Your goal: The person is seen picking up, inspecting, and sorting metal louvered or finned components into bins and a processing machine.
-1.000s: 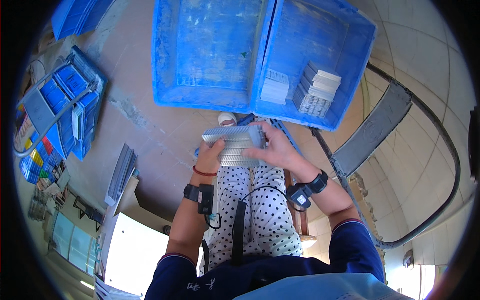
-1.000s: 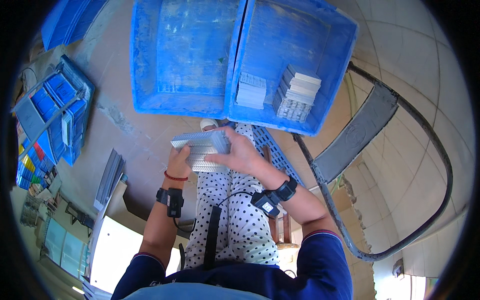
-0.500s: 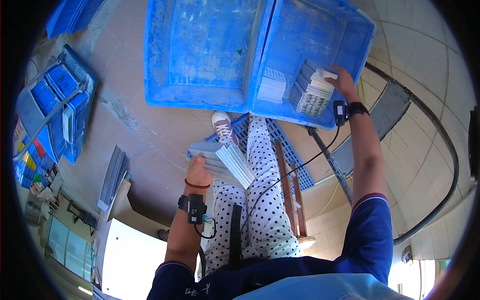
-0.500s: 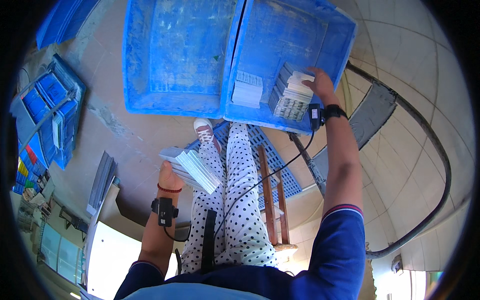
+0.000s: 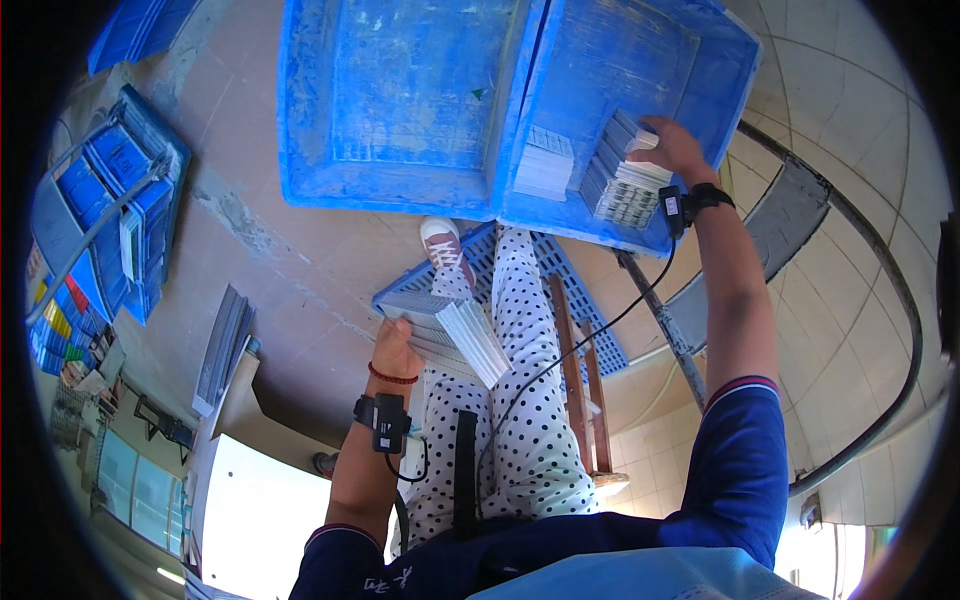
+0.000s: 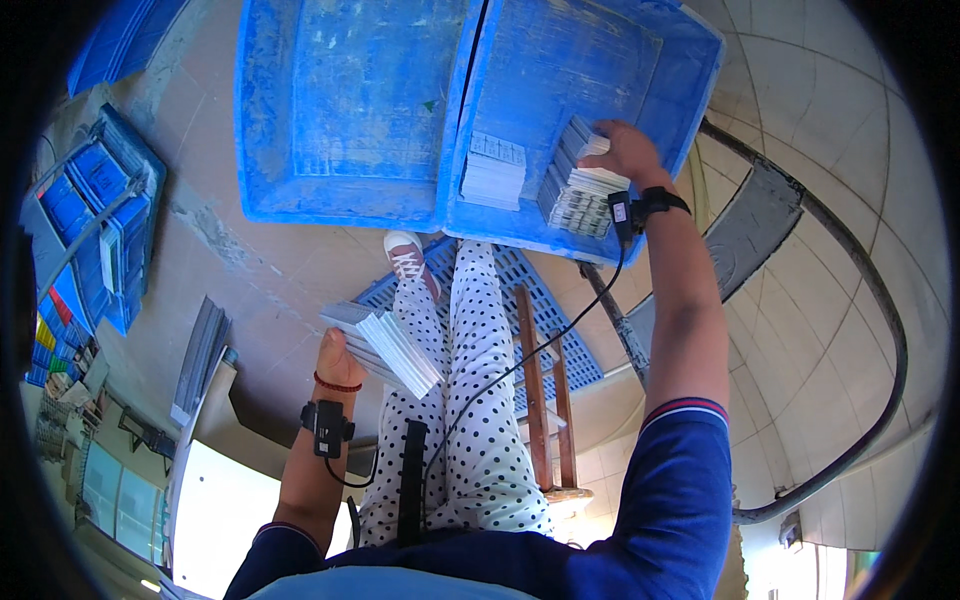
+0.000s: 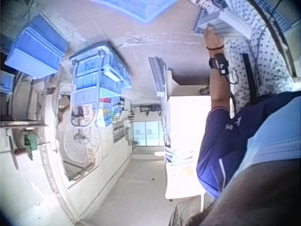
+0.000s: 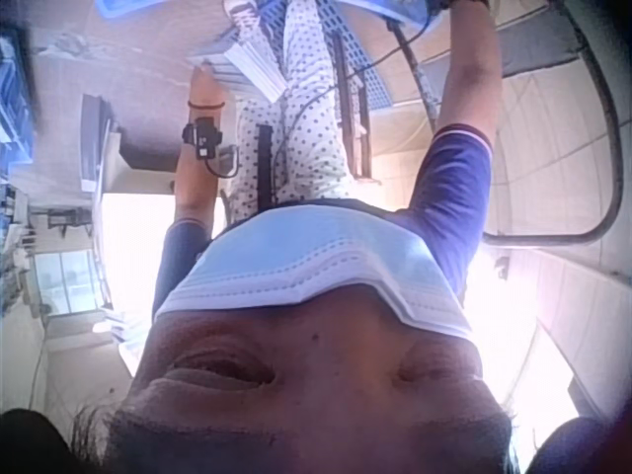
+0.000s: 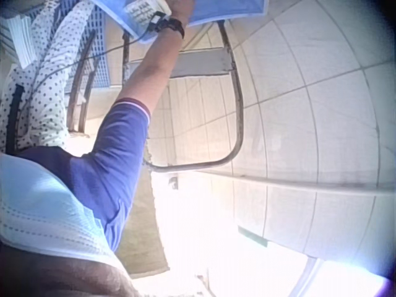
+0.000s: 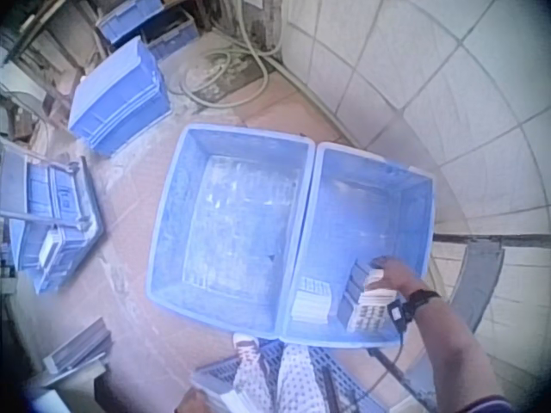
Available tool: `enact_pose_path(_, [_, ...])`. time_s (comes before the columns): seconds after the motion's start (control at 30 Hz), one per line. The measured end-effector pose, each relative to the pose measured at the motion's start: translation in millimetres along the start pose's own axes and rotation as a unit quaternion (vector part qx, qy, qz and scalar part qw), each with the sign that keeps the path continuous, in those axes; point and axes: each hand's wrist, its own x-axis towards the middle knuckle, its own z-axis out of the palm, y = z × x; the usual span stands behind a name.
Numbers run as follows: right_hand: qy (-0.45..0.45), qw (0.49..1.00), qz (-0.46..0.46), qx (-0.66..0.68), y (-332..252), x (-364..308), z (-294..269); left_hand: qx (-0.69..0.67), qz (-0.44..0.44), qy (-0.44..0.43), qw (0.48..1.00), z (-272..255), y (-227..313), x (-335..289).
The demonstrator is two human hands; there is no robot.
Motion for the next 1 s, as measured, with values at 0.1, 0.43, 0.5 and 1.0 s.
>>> enact_pose_path(0.1, [0.010,0.999,0.006,-0.050,-20.0,-1.1,2.7,0.004,-0.013,-0.009,1.000,1.9,-0.3,1.7])
enact_pose_path(0.43, [0.003,0.998,0.007,-0.063,-13.5,17.1,-7.3,-0.041,-0.052,-0.042,0.997,-3.1,-3.0,-0.7])
enact_pose_path(0.5, [0.015,0.998,0.007,-0.067,-9.8,20.5,-12.0,-0.052,-0.062,-0.059,0.995,-3.8,-4.5,0.0])
enact_pose_path(1.0, [0.170,0.974,-0.104,-0.111,11.0,7.5,12.4,-0.038,-0.051,-0.042,0.997,3.8,-9.7,1.5])
